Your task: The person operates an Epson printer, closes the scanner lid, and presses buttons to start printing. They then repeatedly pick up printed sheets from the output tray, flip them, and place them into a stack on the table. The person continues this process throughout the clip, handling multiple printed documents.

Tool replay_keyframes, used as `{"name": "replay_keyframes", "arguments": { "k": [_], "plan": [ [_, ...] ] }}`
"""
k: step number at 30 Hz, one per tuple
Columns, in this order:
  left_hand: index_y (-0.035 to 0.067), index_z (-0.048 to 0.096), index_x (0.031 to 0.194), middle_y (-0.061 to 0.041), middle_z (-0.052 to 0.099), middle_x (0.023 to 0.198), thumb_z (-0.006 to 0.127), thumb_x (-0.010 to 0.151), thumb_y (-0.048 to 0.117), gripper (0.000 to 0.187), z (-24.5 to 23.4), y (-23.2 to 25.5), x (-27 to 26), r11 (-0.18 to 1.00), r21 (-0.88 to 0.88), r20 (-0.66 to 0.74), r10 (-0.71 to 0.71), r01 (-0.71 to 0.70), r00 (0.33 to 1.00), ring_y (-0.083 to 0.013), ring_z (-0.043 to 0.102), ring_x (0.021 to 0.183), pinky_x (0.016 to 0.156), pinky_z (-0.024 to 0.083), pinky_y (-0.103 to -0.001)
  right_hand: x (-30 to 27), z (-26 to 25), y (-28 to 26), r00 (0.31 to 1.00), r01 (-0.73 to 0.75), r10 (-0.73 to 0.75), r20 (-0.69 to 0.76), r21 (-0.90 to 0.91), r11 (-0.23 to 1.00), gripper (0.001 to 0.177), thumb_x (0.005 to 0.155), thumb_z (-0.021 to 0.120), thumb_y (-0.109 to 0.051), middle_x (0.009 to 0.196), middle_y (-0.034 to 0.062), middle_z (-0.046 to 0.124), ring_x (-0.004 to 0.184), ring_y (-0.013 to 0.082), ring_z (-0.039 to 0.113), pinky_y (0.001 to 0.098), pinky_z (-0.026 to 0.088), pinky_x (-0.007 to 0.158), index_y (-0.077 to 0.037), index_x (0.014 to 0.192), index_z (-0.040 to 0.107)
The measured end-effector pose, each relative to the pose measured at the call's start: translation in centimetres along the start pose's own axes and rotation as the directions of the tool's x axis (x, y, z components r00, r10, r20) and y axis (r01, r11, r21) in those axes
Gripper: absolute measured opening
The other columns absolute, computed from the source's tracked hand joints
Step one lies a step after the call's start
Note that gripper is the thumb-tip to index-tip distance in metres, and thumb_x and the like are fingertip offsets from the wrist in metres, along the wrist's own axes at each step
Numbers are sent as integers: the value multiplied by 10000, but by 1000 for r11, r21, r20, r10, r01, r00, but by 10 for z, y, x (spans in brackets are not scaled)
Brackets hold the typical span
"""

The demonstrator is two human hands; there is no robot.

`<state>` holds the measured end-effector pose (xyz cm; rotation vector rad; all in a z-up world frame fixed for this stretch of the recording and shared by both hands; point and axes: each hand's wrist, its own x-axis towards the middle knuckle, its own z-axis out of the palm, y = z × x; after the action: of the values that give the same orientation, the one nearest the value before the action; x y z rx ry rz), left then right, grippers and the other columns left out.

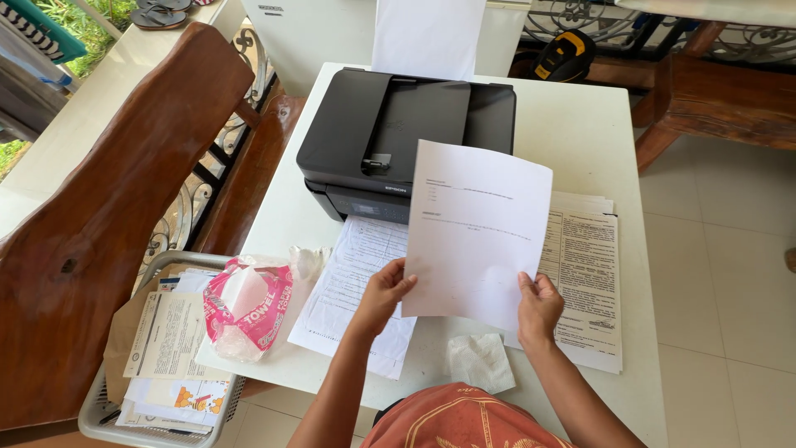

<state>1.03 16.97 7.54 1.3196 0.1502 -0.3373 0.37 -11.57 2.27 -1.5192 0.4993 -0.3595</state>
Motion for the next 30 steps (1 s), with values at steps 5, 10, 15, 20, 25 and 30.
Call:
{"name": "replay_keyframes", "arguments": {
  "k": [5,10,15,20,25,30],
  "plan": [
    [24,538,1446,-99,743,1185,601,978,78,476,79,-31,19,990,132,235,19,-52,972,-145,686,1081,963,529,-285,31,-77,21,969,-98,61,-241,-144,985,111,1018,676,-106,881,15,692,778,65,557,240,459,724,1,1003,696],
    [84,434,1561,-246,723,1155,619,981,99,609,129,-60,39,919,393,236,-143,41,961,-282,697,996,925,521,-367,56,-139,50,920,-254,156,-359,-245,936,125,993,683,-96,891,39,701,776,104,581,285,474,716,7,1061,704],
    [203,246,1619,-205,497,1488,663,941,200,796,148,-87,54,817,574,228,-225,56,947,-334,493,1371,1109,434,-402,78,-165,79,900,-385,228,-372,-433,815,171,974,708,-125,888,95,715,782,178,606,349,491,723,20,1065,717],
    [203,242,1616,-201,397,1576,690,930,240,819,154,-104,56,774,634,239,-217,17,947,-365,379,1470,1170,373,-431,100,-171,91,879,-463,293,-375,-528,712,184,984,693,-156,934,132,721,783,234,638,404,523,713,-4,1087,709],
    [155,341,1572,-152,477,1555,687,922,226,740,147,-97,46,848,527,226,-204,56,953,-315,499,1381,1071,492,-414,120,-176,89,877,-481,304,-373,-649,589,305,1013,675,-246,1145,140,709,968,285,678,448,555,853,-53,1248,658],
    [72,582,1398,-121,678,1281,637,960,205,461,118,-77,27,873,479,158,-186,90,970,-199,692,1076,862,583,-331,115,-153,77,967,-161,-80,-244,-819,551,505,912,742,-185,1465,141,459,1313,365,397,540,377,1037,-66,1366,556]
  ]
}}
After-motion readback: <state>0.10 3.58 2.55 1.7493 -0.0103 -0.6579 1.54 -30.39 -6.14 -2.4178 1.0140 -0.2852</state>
